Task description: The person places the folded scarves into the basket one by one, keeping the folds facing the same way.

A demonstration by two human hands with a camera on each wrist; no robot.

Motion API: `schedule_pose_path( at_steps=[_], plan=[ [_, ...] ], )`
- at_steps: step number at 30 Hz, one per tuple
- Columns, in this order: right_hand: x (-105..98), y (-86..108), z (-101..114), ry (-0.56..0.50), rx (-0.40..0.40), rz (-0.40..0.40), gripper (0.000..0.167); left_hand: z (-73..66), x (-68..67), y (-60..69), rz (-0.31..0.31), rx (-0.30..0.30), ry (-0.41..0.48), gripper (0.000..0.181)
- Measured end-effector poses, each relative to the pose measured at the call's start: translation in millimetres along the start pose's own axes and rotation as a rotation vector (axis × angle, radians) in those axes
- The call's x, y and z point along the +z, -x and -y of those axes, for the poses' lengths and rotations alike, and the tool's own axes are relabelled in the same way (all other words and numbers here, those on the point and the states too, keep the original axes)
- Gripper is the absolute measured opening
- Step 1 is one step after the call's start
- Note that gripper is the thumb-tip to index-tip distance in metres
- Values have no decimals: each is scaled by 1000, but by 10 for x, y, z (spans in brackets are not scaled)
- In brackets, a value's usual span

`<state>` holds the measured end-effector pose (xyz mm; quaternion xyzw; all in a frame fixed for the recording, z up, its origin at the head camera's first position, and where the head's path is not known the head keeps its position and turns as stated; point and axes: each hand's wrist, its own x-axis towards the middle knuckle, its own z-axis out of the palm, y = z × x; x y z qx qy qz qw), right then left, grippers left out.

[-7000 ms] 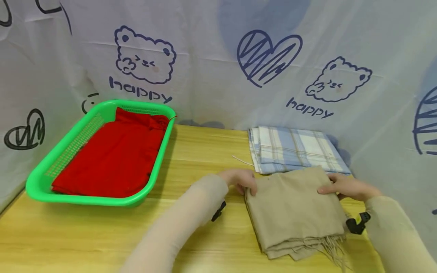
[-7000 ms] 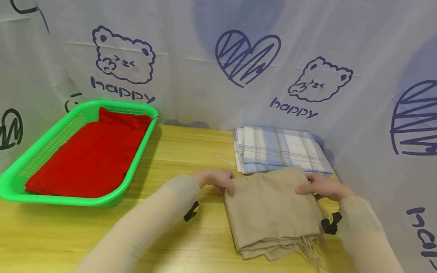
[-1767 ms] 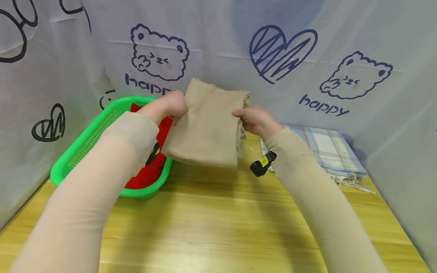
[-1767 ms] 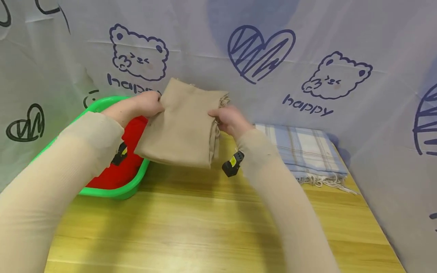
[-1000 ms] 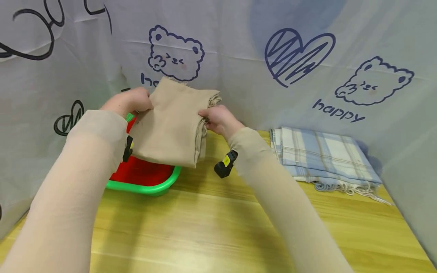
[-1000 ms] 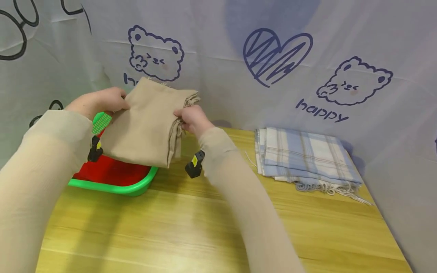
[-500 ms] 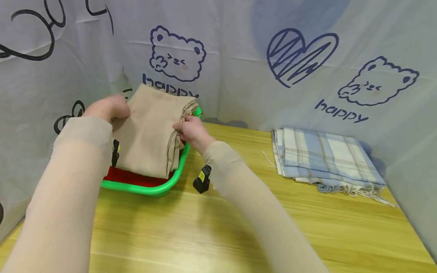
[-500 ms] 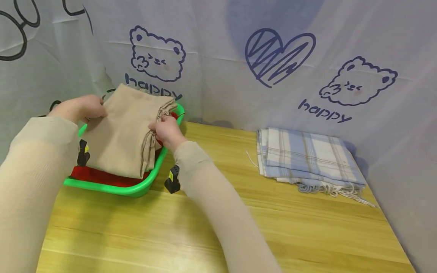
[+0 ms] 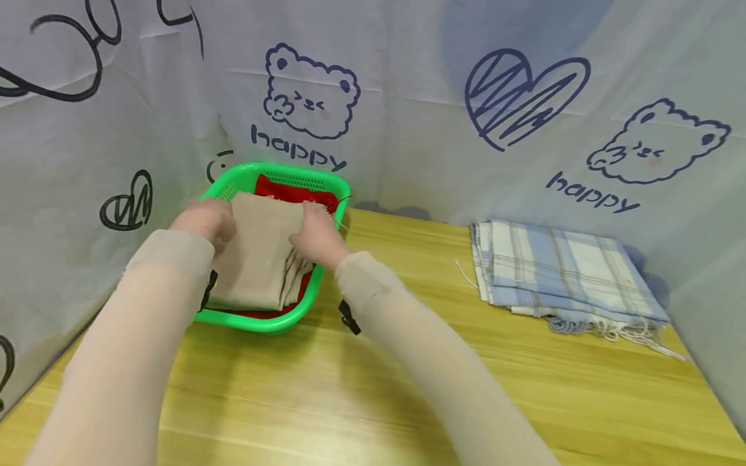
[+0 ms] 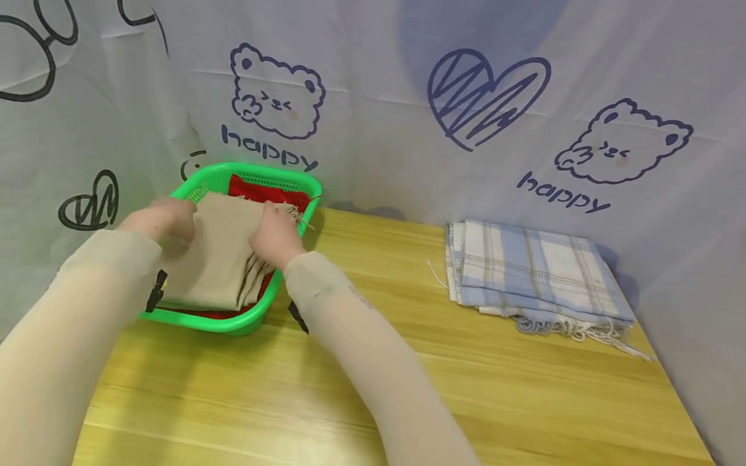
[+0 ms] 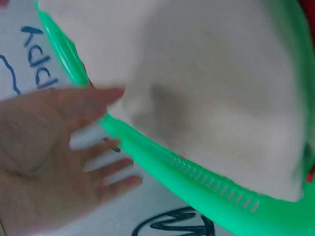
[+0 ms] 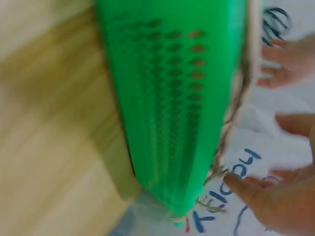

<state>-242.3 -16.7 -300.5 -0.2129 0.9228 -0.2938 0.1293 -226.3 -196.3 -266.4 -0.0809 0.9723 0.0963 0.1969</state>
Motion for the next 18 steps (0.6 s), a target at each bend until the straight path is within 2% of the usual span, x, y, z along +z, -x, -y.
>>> schedule_pose_path(
  at_steps=[2,4,6,8,10,11,13,16,18],
  plan=[
    [50,43,-14,249,-101,43,63,-51,61,-55,120,61,-69,61],
    [122,92,-28,453,-164,131,61,-104,127,-95,233,99,-137,82],
    [190,137,-41,611,-203,211,60,-158,193,-110,302,118,-245,90],
    [239,169,-52,714,-205,269,59,-203,247,-96,344,109,-314,94],
    [265,182,-62,758,-198,293,58,-237,274,-77,353,76,-309,98],
    [268,183,-69,759,-198,297,58,-255,271,-62,338,65,-310,97],
    [258,174,-87,734,-205,286,57,-270,233,-30,299,60,-303,81],
    [196,148,-134,641,-241,216,52,-295,98,18,258,30,-204,64],
    [123,135,-183,578,-264,153,47,-326,2,28,248,53,-202,55]
  ],
)
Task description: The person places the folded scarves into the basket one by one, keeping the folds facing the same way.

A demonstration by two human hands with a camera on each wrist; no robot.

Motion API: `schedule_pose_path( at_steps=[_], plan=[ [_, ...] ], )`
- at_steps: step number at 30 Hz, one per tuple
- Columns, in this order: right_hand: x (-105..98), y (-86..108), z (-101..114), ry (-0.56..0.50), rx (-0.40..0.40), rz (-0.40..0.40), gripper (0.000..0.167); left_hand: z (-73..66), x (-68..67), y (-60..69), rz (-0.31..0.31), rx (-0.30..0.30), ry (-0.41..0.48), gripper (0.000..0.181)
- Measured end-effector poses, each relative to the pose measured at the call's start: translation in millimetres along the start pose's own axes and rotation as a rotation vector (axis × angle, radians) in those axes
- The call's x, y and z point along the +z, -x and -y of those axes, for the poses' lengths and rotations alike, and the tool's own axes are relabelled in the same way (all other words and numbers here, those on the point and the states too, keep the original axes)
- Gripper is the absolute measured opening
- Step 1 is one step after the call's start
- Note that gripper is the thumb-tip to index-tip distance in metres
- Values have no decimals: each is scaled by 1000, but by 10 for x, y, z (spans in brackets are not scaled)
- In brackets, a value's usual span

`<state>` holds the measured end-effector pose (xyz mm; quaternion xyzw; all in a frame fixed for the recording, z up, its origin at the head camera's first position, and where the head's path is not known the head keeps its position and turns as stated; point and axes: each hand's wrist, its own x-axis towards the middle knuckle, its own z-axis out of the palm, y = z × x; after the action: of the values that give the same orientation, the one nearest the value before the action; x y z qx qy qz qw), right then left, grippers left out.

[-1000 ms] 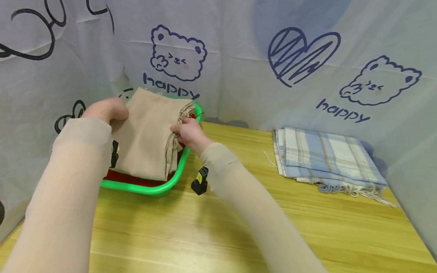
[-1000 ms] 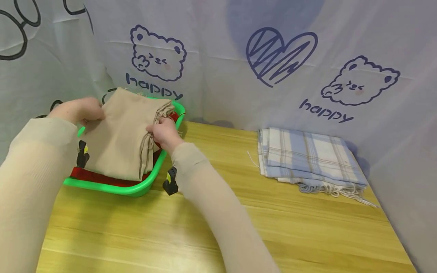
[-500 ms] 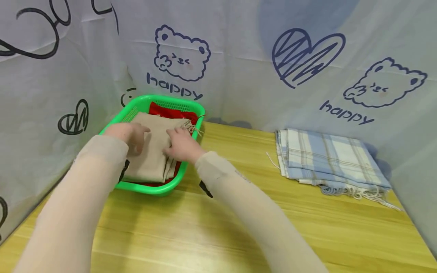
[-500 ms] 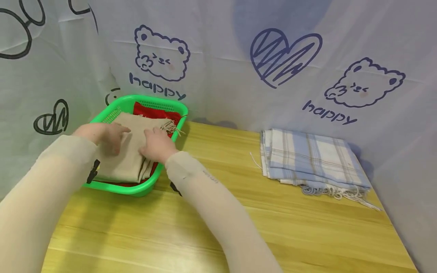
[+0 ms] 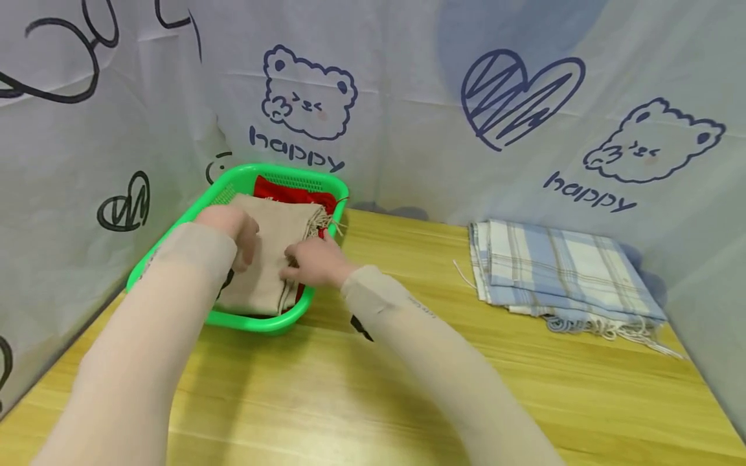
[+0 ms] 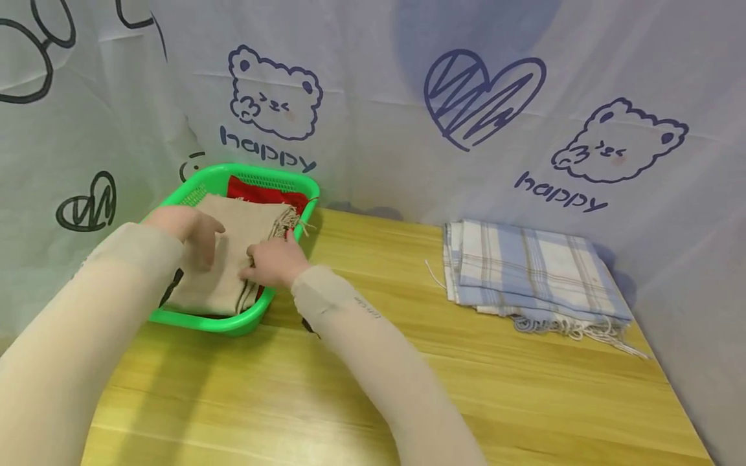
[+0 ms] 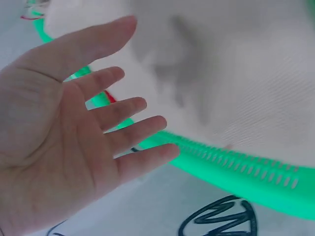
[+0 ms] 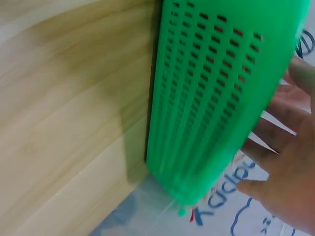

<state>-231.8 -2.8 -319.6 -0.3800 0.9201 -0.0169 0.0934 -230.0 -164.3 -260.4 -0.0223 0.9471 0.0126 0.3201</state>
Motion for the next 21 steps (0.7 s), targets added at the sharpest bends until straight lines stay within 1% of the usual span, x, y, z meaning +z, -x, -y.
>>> schedule_pose_path(
  at_steps=[1,3,5,8,11,13,15,18,21],
  plan=[
    [-23,24,-56,-24,1,-33,44,-30,-48,7,-2,5,19,58],
    [-78,93,-186,-64,11,-89,40,-109,-125,6,-25,34,29,62],
    [-134,179,-339,-103,35,-128,38,-230,-187,-16,-45,101,-12,59],
    [-214,340,-612,-159,98,-166,41,-471,-257,-58,-115,203,-6,56],
    [-260,536,-937,-199,185,-187,44,-779,-304,-82,-184,314,-41,50],
    [-268,690,-1180,-229,239,-185,46,-1000,-313,-81,-200,361,-50,50],
    [-245,859,-1436,-261,302,-184,47,-1225,-308,-68,-196,397,-64,51],
    [-186,1137,-1850,-318,409,-176,51,-1566,-299,-64,-189,430,-75,55],
    [-78,1430,-2227,-330,531,-159,56,-1872,-256,-77,-182,459,-99,53]
  ],
)
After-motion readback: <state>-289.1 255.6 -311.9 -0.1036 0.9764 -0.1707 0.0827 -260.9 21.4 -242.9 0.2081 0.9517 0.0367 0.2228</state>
